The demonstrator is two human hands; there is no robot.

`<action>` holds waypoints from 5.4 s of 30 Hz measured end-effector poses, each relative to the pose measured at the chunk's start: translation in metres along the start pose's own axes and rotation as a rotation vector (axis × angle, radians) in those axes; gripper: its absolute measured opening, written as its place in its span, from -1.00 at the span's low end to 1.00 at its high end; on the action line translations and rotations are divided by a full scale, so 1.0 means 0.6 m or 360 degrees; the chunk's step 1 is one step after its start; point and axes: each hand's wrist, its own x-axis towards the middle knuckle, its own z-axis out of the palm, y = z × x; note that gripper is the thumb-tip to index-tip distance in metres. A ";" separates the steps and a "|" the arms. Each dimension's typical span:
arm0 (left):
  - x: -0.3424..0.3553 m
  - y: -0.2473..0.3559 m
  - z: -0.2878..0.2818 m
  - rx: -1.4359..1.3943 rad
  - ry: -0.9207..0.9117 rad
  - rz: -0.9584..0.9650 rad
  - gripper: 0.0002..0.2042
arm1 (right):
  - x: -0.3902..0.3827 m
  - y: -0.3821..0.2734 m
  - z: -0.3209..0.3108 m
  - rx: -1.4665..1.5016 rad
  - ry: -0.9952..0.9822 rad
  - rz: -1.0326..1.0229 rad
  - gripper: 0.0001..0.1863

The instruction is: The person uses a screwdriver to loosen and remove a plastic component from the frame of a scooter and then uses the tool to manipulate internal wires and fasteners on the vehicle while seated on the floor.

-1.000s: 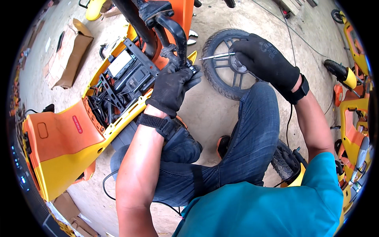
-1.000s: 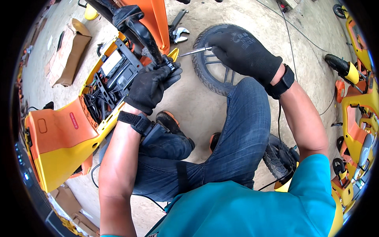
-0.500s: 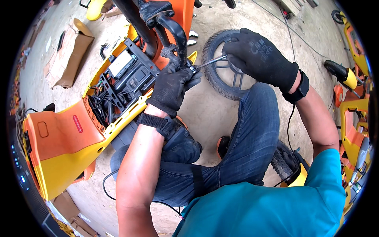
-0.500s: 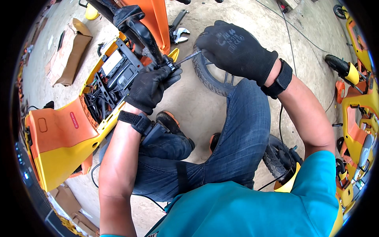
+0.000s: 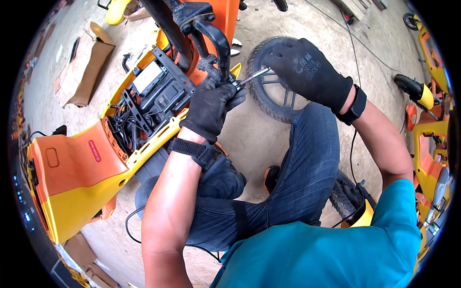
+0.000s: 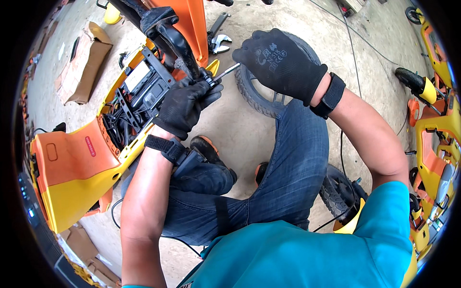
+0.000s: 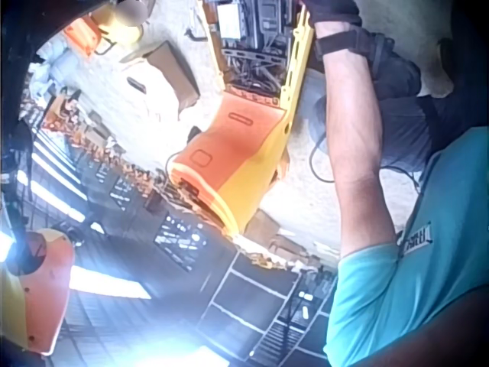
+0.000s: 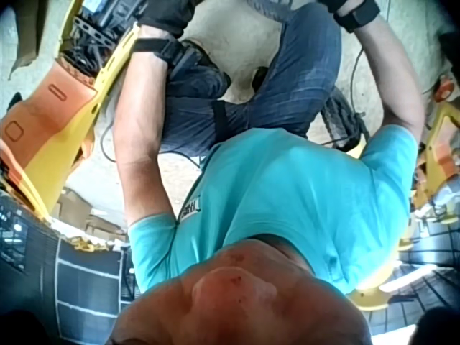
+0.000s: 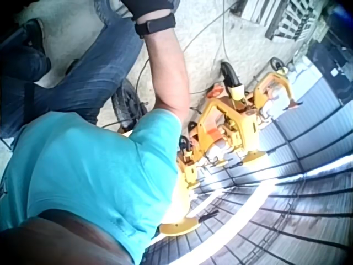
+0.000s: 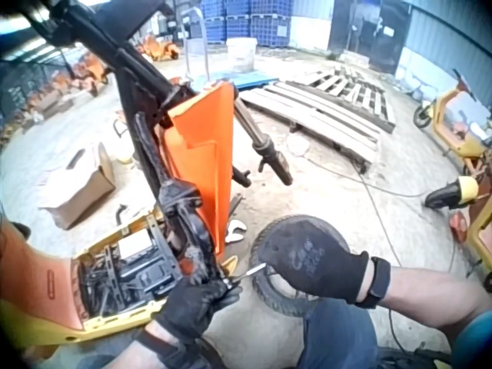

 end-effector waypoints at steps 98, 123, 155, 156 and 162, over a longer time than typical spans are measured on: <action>-0.002 -0.022 0.015 0.0060 0.0216 0.0004 -0.81 | 0.042 -0.169 0.298 0.4139 0.0852 0.1764 -0.77; 0.003 -0.034 0.026 0.0323 0.0404 0.0198 -0.83 | 0.036 -0.212 0.355 0.4359 0.1060 0.1828 -0.78; 0.005 -0.033 0.033 0.0475 0.0548 0.0244 -0.82 | 0.036 -0.232 0.364 0.4392 0.1010 0.1857 -0.75; 0.005 -0.034 0.033 0.0473 0.0553 0.0250 -0.82 | 0.036 -0.233 0.363 0.4398 0.1009 0.1856 -0.75; 0.004 -0.031 0.036 0.0489 0.0543 0.0240 -0.82 | 0.034 -0.232 0.364 0.4392 0.1011 0.1861 -0.74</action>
